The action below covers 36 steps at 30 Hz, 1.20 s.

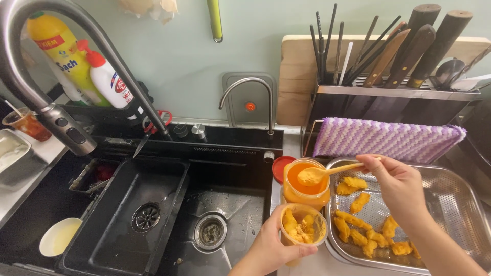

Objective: Seasoning fried food in a plastic container by shaking it.

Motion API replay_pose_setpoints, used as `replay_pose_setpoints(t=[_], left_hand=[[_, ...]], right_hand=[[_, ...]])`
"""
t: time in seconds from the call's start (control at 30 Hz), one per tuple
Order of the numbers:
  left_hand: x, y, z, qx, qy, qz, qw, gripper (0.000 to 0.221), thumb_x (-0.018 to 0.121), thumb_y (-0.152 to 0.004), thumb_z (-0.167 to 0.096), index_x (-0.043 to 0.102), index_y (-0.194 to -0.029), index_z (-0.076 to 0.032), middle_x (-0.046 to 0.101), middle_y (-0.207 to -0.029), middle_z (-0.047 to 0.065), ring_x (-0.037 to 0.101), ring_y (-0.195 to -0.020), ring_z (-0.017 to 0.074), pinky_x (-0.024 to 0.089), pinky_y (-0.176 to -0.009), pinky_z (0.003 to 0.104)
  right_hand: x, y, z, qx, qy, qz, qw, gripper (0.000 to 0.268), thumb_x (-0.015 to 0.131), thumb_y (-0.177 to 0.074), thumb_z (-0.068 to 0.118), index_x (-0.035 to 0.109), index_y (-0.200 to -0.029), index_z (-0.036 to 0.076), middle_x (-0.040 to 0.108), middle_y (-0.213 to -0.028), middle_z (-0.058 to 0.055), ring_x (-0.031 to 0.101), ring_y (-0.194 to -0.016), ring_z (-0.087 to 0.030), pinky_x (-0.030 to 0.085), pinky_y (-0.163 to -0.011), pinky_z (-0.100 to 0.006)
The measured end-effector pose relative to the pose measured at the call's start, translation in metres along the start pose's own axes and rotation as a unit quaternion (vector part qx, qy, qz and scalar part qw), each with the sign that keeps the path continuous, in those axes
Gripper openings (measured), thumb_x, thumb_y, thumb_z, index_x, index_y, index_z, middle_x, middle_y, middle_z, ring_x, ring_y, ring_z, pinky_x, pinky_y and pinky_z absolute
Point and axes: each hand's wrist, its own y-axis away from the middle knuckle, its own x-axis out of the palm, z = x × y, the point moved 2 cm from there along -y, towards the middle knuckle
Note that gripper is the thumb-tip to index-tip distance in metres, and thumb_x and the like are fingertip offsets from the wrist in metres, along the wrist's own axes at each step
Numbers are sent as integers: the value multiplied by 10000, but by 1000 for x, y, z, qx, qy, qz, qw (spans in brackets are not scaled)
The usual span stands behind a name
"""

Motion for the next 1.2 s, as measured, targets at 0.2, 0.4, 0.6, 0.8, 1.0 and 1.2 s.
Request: replay_pose_setpoints(t=[0.2,0.4,0.6,0.8,1.0,1.2], left_hand=[[0,0,5,1,2,-4,1000,661,754,-580,-228,471,-1155,-65,621,-1056,82,627,-970,176,501,-853,289],[3,-3,7,-18,19,5,1000,679,756,-582,-206,455,-1178,-81,623,-1059,83,632,-954,174,512,-829,291],[4,-4,-1,-45,16,10,999,719,756,-565,-249,449,-1189,-68,615,-1070,80,634,-970,168,512,-848,288],[4,-3,-2,-39,17,9,999,707,755,-566,-259,461,-1182,-76,620,-1071,78,629,-977,173,504,-856,299],[4,-3,1,-25,26,10,999,675,751,-578,-234,462,-1167,-78,603,-1057,66,616,-978,172,498,-859,300],[7,-2,0,-21,26,15,999,660,744,-586,-219,465,-1167,-82,599,-1077,64,603,-1001,162,482,-879,298]], right_hand=[[-15,13,-3,-9,-18,27,999,198,527,-885,102,667,-969,-11,690,-811,-172,511,-617,-179,364,-529,-251],[-13,39,-6,-95,-40,117,988,182,596,-755,73,718,-840,-32,729,-781,-166,672,-685,-211,565,-591,-275],[-20,48,17,-174,9,113,978,161,623,-719,81,735,-814,15,732,-714,-96,597,-694,-160,509,-581,-265],[-29,48,17,-174,57,105,977,162,620,-726,96,737,-812,26,745,-699,-85,567,-603,-143,457,-513,-249],[-35,52,21,-207,126,87,966,133,644,-689,122,737,-764,62,762,-678,-36,634,-685,-138,530,-639,-275],[-27,60,30,-232,107,104,961,120,656,-666,106,734,-745,60,754,-693,-21,624,-685,-129,530,-612,-257]])
